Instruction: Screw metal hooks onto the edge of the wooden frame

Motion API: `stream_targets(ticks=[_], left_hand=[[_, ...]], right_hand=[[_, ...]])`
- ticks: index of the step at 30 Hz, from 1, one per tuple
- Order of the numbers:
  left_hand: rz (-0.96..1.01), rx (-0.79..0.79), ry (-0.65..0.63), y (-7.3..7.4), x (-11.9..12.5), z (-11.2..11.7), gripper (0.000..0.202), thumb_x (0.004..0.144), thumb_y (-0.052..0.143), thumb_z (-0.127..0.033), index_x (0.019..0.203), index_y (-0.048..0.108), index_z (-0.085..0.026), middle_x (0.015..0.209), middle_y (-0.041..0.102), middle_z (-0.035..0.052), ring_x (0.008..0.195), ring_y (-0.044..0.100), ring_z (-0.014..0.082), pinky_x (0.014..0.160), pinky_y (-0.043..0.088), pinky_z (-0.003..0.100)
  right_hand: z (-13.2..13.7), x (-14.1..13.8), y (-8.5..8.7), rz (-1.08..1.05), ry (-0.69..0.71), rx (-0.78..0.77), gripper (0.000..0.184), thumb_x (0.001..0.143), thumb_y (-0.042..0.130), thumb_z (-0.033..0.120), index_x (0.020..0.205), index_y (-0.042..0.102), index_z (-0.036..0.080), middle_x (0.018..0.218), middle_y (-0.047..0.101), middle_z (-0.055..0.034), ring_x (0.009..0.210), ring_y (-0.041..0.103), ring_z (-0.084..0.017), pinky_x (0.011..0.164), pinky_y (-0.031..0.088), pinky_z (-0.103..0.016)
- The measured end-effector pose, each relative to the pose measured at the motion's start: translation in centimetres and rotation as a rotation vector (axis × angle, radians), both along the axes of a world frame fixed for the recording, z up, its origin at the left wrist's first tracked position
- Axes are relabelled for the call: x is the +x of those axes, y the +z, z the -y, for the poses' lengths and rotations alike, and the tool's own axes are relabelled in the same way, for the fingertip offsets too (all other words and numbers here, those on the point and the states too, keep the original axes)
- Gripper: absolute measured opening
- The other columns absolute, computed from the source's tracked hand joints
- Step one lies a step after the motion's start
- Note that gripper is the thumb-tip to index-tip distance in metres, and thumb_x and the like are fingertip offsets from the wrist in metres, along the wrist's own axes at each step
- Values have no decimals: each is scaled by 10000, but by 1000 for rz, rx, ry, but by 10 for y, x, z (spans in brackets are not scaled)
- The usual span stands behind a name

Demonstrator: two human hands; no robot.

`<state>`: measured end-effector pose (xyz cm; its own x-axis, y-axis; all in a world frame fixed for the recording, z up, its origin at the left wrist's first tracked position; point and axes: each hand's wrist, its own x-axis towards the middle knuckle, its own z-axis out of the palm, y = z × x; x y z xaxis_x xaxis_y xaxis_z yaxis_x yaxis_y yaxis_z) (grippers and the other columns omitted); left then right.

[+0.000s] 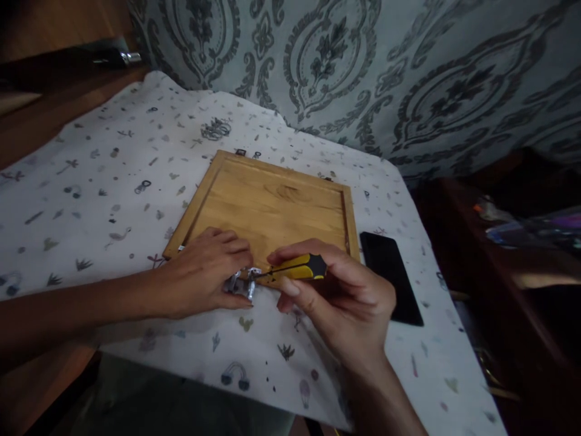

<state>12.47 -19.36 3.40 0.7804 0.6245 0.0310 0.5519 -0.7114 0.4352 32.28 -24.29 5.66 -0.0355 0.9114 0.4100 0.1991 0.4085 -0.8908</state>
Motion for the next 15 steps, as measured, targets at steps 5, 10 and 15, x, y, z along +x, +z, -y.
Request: stream_targets(ticks=[5, 10, 15], left_hand=[[12, 3, 2, -2, 0, 1, 376, 789, 746, -507, 908, 634, -168, 946, 615, 26, 949, 547, 229, 805, 323, 361], [33, 7, 6, -3, -1, 1, 378, 789, 743, -511, 894, 624, -168, 956, 613, 22, 956, 543, 229, 818, 322, 366], [4, -18, 7, -1, 1, 0, 379, 788, 748, -506, 907, 630, -166, 961, 611, 16, 964, 544, 232, 833, 327, 376]], right_hand=[[2, -6, 0, -77, -175, 80, 87, 832, 767, 290, 906, 747, 248, 839, 729, -21, 381, 549, -116, 302, 475, -297], [2, -8, -2, -80, -213, 72, 66, 837, 763, 245, 898, 741, 232, 851, 724, -21, 398, 557, -102, 325, 478, -285], [1, -8, -3, -37, -218, 76, 36, 838, 760, 244, 868, 740, 246, 860, 737, -22, 390, 560, -108, 332, 497, -297]])
